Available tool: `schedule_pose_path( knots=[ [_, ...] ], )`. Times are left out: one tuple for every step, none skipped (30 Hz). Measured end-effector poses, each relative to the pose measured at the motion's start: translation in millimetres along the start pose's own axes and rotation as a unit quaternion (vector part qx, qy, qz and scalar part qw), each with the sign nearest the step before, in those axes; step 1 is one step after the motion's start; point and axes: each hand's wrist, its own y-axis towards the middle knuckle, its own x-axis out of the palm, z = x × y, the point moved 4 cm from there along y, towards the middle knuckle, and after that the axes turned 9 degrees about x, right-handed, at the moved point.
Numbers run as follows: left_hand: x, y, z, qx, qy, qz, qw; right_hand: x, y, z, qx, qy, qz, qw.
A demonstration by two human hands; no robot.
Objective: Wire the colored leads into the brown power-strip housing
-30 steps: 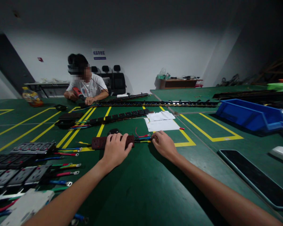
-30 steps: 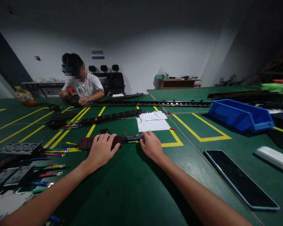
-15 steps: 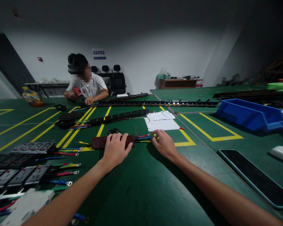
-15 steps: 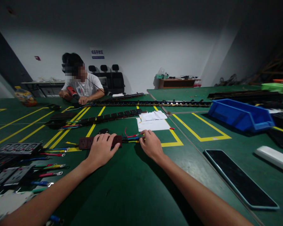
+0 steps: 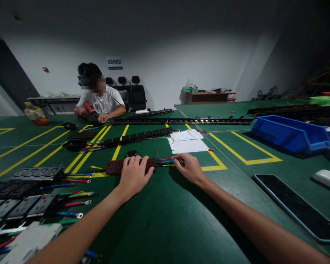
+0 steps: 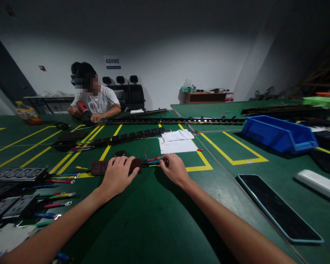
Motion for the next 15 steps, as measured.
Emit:
schedule_pose_path(
  knots=[
    [0.0, 0.1, 0.1, 0.000, 0.001, 0.001, 1.000, -0.2, -0.1, -0.3, -0.002, 0.003, 0.003, 1.000],
    [0.1, 0.2, 0.3, 0.000, 0.002, 0.003, 1.000, -0.3, -0.2, -0.6, -0.003, 0.005, 0.003, 1.000],
    [0.2, 0.2, 0.3, 0.000, 0.002, 0.005, 1.000, -0.3, -0.4, -0.9, -0.003, 0.006, 0.003, 1.000],
    [0.4, 0.2, 0.3, 0.000, 0.001, 0.006, 1.000, -0.3, -0.5, -1.2, -0.002, 0.007, 0.001, 1.000],
    [0.6, 0.1, 0.2, 0.000, 0.000, 0.006, 1.000, -0.4, -0.7, -1.5, 0.000, 0.008, -0.001, 1.000],
    [0.8, 0.0, 0.0, -0.001, -0.001, 0.007, 1.000, -0.4, -0.8, -1.7, 0.002, 0.007, -0.002, 1.000],
    [0.9, -0.1, -0.2, -0.001, -0.003, 0.007, 1.000, -0.5, -1.0, -1.9, 0.004, 0.005, -0.003, 1.000],
    [1.0, -0.1, -0.4, -0.001, -0.003, 0.006, 1.000, -0.6, -1.1, -2.0, 0.006, 0.004, -0.004, 1.000],
    [1.0, -0.2, -0.6, -0.001, -0.004, 0.006, 1.000, -0.6, -1.2, -2.0, 0.008, 0.003, -0.006, 1.000],
    [0.9, -0.3, -0.8, 0.000, -0.004, 0.005, 1.000, -0.6, -1.4, -2.0, 0.009, 0.002, -0.007, 1.000],
    [0.7, -0.4, -0.8, 0.000, -0.005, 0.004, 1.000, -0.6, -1.5, -2.1, 0.008, 0.003, -0.007, 1.000],
    [0.5, -0.4, -0.8, 0.000, -0.006, 0.003, 1.000, -0.6, -1.7, -2.3, 0.006, 0.004, -0.007, 1.000],
    [0.3, -0.4, -0.7, 0.000, -0.006, 0.001, 1.000, -0.7, -1.8, -2.4, 0.004, 0.006, -0.007, 1.000],
    [0.1, -0.4, -0.6, 0.000, -0.006, 0.001, 1.000, -0.8, -1.9, -2.5, 0.003, 0.008, -0.006, 1.000],
    [-0.1, -0.4, -0.4, -0.001, -0.006, 0.001, 1.000, -0.8, -2.0, -2.6, 0.003, 0.009, -0.005, 1.000]
  ],
)
